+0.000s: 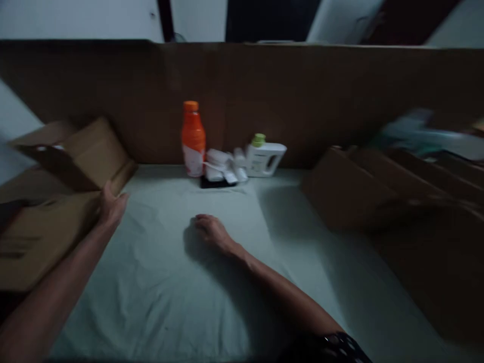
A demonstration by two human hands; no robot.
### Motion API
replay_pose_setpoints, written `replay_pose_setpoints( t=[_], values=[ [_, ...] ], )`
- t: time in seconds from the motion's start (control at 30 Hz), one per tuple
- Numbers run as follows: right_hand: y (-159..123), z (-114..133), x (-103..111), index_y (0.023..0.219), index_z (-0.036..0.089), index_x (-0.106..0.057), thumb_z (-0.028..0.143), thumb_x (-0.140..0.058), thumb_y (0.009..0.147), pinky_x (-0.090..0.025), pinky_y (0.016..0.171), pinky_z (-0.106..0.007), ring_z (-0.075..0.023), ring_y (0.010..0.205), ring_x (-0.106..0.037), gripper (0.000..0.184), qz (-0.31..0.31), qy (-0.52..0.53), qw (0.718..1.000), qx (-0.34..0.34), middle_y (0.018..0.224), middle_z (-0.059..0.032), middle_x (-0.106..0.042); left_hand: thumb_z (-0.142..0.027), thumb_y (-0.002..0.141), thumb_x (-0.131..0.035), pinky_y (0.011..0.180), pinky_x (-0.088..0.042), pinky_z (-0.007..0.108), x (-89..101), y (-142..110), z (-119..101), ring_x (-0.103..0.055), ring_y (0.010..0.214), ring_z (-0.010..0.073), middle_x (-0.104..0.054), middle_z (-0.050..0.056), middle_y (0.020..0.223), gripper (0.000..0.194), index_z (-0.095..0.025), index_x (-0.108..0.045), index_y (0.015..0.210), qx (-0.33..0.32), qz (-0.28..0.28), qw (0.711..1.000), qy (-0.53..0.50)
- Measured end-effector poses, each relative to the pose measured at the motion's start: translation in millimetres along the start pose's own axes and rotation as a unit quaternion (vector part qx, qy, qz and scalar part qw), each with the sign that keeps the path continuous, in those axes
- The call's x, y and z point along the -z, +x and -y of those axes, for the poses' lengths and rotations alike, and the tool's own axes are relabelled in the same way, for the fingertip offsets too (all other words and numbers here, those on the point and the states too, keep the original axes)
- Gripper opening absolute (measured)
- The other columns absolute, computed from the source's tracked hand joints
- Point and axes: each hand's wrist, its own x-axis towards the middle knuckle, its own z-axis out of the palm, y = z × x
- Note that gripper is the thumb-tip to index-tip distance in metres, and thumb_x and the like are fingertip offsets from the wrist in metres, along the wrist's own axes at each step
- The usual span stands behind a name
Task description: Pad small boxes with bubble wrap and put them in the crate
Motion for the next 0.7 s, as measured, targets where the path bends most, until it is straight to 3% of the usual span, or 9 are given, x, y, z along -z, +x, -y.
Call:
replay_pose_setpoints(
  t=[0.07, 0.1, 0.2, 0.3, 0.37, 0.47, 0.53, 0.6, 0.7],
  values=[
    [-36.1, 5.5, 6.0, 0.101, 0.018, -0.075, 0.012, -0.062, 0.084, -0.045, 0.108, -0.037, -0.0224, 0.121, -0.063, 0.022, 0.01, -0.026, 0.999, 0.018, 0.128, -0.0095, -0.07, -0.024, 0.078, -0.066, 0.117, -0.039, 0.051, -35.5, -49.5, -20.0, -0.052, 0.135, 0.0369, -0.057, 0.019, 0.142, 0.063, -0.009, -0.051, 0.138, -0.03, 0.097, 0.995, -0.015],
    [-52.6, 7.3, 10.2, 0.103, 0.018, -0.074, 0.014, -0.063, 0.086, -0.045, 0.107, -0.035, -0.0213, 0.121, -0.063, 0.021, 0.021, -0.047, 0.998, 0.035, 0.128, -0.0089, -0.07, -0.026, 0.076, -0.067, 0.114, -0.044, 0.049, -53.7, -78.7, -32.4, -0.057, 0.13, 0.0351, -0.062, 0.017, 0.135, 0.058, -0.012, -0.058, 0.132, -0.066, 0.175, 0.982, -0.018],
    [-93.9, 5.1, 39.6, 0.105, 0.02, -0.073, 0.019, -0.06, 0.092, -0.044, 0.105, -0.035, -0.0202, 0.122, -0.062, 0.019, 0.038, -0.145, 0.986, 0.069, 0.126, -0.0063, -0.071, -0.028, 0.077, -0.063, 0.111, -0.047, 0.05, -98.5, -173.6, -73.5, -0.061, 0.124, 0.0321, -0.069, 0.015, 0.126, 0.042, -0.016, -0.069, 0.117, -0.231, 0.35, 0.907, -0.045],
    [-124.7, -2.0, 109.3, 0.102, 0.021, -0.073, 0.02, -0.063, 0.088, -0.042, 0.105, -0.042, -0.0262, 0.125, -0.058, 0.017, -0.076, -0.289, 0.954, 0.005, 0.124, -0.0089, -0.072, -0.022, 0.079, -0.058, 0.113, -0.045, 0.053, -119.4, -253.5, -108.0, -0.057, 0.131, 0.0315, -0.064, 0.015, 0.137, 0.047, -0.019, -0.068, 0.125, -0.339, 0.415, 0.844, -0.032],
    [-139.8, -4.3, 173.7, 0.11, 0.018, -0.07, 0.018, -0.064, 0.085, -0.04, 0.104, -0.046, -0.0312, 0.13, -0.053, 0.026, -0.192, -0.387, 0.9, -0.062, 0.132, -0.0146, -0.066, -0.021, 0.081, -0.059, 0.115, -0.041, 0.058, -120.3, -286.8, -123.9, -0.052, 0.136, 0.0331, -0.061, 0.013, 0.143, 0.042, -0.021, -0.071, 0.121, -0.378, 0.426, 0.822, -0.007],
    [-152.0, -8.1, 268.1, 0.134, 0.009, -0.056, 0.026, -0.069, 0.084, -0.036, 0.104, -0.052, -0.04, 0.135, -0.045, 0.054, -0.294, -0.487, 0.801, -0.184, 0.141, -0.0252, -0.056, -0.023, 0.085, -0.058, 0.119, -0.033, 0.062, -111.7, -308.3, -138.7, -0.047, 0.141, 0.0337, -0.057, 0.014, 0.147, 0.038, -0.021, -0.071, 0.121, -0.386, 0.426, 0.818, 0.019],
    [-154.1, -13.3, 312.8, 0.131, 0.004, -0.057, 0.029, -0.066, 0.088, -0.035, 0.101, -0.053, -0.0415, 0.128, -0.051, 0.05, -0.26, -0.502, 0.766, -0.306, 0.13, -0.0282, -0.062, -0.024, 0.086, -0.058, 0.119, -0.031, 0.063, -105.5, -310.7, -143.4, -0.048, 0.14, 0.0336, -0.058, 0.014, 0.146, 0.038, -0.02, -0.071, 0.122, -0.369, 0.426, 0.826, 0.023],
    [-155.2, -18.0, 336.7, 0.113, 0.005, -0.068, 0.028, -0.059, 0.093, -0.041, 0.092, -0.047, -0.0384, 0.112, -0.063, 0.032, -0.19, -0.481, 0.772, -0.37, 0.11, -0.0261, -0.071, -0.025, 0.085, -0.058, 0.118, -0.034, 0.062, -101.1, -309.0, -145.2, -0.051, 0.138, 0.0334, -0.061, 0.014, 0.142, 0.038, -0.02, -0.072, 0.12, -0.342, 0.427, 0.837, 0.014],
    [-160.9, -17.9, 337.9, 0.099, 0.009, -0.074, 0.027, -0.057, 0.095, -0.044, 0.079, -0.039, -0.0337, 0.097, -0.07, 0.026, -0.137, -0.457, 0.807, -0.348, 0.1, -0.0222, -0.075, -0.025, 0.085, -0.057, 0.116, -0.041, 0.057, -95.6, -302.9, -145.1, -0.054, 0.134, 0.0311, -0.063, 0.014, 0.139, 0.041, -0.018, -0.07, 0.123, -0.29, 0.419, 0.86, -0.027]
  ],
)
